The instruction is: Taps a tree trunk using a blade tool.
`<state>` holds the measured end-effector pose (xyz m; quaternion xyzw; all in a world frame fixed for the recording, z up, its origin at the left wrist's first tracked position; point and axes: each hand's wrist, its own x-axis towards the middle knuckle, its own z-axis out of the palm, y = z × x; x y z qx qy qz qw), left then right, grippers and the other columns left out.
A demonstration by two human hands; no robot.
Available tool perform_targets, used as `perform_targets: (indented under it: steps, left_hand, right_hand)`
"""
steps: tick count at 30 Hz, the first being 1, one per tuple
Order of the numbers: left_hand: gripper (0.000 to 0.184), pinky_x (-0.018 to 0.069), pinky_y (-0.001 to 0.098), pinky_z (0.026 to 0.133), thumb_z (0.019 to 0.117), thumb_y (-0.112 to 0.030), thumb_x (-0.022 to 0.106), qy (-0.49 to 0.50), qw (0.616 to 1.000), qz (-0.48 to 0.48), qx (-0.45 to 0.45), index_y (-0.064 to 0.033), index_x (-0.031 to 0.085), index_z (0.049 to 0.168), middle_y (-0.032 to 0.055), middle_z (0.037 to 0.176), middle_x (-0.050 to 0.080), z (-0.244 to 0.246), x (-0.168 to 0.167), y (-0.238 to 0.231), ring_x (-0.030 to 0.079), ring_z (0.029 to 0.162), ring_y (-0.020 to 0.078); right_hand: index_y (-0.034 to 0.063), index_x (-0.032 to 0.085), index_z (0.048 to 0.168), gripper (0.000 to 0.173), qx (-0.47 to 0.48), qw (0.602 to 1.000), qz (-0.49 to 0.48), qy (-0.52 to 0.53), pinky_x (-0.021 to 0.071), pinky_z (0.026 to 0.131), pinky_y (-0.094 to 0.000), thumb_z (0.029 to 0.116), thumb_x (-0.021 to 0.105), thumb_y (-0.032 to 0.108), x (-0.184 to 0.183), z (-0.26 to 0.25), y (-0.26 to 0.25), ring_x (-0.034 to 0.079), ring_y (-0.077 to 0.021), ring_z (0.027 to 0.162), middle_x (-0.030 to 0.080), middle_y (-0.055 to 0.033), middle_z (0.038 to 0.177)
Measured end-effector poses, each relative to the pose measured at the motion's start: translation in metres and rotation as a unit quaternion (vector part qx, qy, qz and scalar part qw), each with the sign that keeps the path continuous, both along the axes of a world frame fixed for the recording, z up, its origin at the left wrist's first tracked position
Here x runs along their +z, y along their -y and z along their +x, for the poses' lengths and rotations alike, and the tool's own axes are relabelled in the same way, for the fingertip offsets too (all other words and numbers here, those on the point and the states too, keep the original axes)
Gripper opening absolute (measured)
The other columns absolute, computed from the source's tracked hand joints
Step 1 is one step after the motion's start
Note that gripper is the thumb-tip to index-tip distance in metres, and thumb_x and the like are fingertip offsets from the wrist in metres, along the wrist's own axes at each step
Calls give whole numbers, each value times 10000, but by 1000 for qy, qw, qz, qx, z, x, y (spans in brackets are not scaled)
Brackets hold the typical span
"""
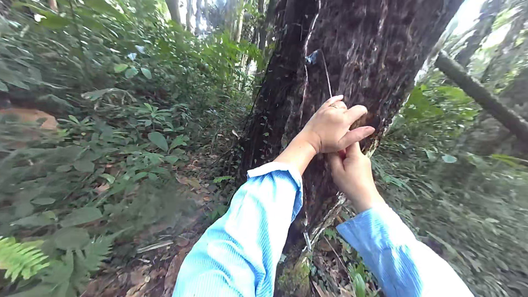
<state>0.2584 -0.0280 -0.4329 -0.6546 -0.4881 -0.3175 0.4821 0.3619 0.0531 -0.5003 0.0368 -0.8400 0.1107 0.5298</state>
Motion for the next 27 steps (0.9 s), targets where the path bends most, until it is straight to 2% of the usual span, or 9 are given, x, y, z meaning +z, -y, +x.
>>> perform_targets:
  steps: [3, 7, 11, 13, 17, 20, 22, 25, 27]
  left_hand:
    - [564, 298, 593, 1186, 975, -389, 461, -9, 1000, 11, -19, 91, 712, 1135, 176, 779, 720, -11, -1, -4, 713, 836, 342]
    - [596, 378, 582, 1119, 964, -440, 437, -54, 993, 90, -50, 78, 730, 977, 164, 715, 695, -23, -5, -11, 699, 743, 320]
    - [619, 394, 572, 1092, 954, -460, 423, -48, 991, 110, -65, 80, 727, 961, 140, 655, 655, -35, 6, -16, 669, 688, 298]
    - [625, 406, 559, 1071, 945, -468, 414, -44, 988, 127, -72, 74, 725, 940, 131, 630, 635, -40, 8, -20, 646, 648, 280]
    - [715, 424, 528, 1039, 943, -552, 351, -50, 985, 147, -79, 53, 729, 900, 118, 624, 636, -43, -12, -26, 627, 624, 254]
    - [656, 433, 527, 1017, 922, -548, 413, -60, 987, 129, -73, 24, 727, 855, 101, 613, 627, -41, -30, -27, 618, 620, 242]
    - [647, 429, 527, 1032, 929, -526, 430, -66, 986, 129, -86, 47, 728, 889, 123, 632, 640, -46, -28, -28, 632, 636, 259]
    - [721, 435, 509, 1024, 943, -566, 345, -72, 979, 163, -94, 44, 723, 875, 114, 625, 640, -55, -31, -32, 623, 624, 241]
    - [713, 452, 499, 1002, 937, -579, 344, -74, 976, 182, -91, 18, 712, 806, 91, 596, 617, -57, -41, -37, 603, 602, 219]
  right_hand:
    - [-126, 557, 1203, 273, -6, 1000, 13, -11, 527, 772, -581, 990, 521, 40, -2, -13, -4, 687, -408, 838, 665, -263, 880]
    - [-112, 600, 1199, 298, 2, 997, 60, -40, 546, 795, -566, 965, 513, 50, 0, -23, -12, 706, -399, 882, 694, -266, 954]
    - [-117, 616, 1106, 215, -40, 998, 49, -16, 526, 809, -620, 992, 520, 39, 13, -27, -3, 692, -455, 932, 677, -295, 965]
    - [-118, 613, 1108, 204, -60, 998, 21, 8, 512, 843, -629, 997, 520, 26, 15, -30, 4, 683, -465, 972, 670, -309, 1000]
    - [-115, 617, 1143, 234, -98, 995, 1, 33, 538, 872, -589, 1001, 505, 34, -7, -33, 10, 696, -442, 1005, 678, -301, 1081]
    - [-118, 645, 1120, 251, -111, 994, 16, 15, 559, 853, -565, 1015, 503, 59, -26, -35, 5, 711, -434, 977, 686, -303, 1081]
    - [-108, 642, 1129, 246, -122, 992, 7, 17, 558, 843, -571, 1024, 496, 60, -25, -38, 8, 708, -435, 980, 677, -303, 1089]
    - [-91, 646, 1141, 254, -141, 990, -14, 29, 553, 854, -562, 1025, 481, 63, -27, -46, 12, 709, -433, 995, 685, -295, 1106]
    - [-110, 670, 1105, 271, -138, 990, -13, 8, 557, 862, -557, 1005, 492, 68, -38, -52, 9, 717, -435, 991, 705, -294, 1079]
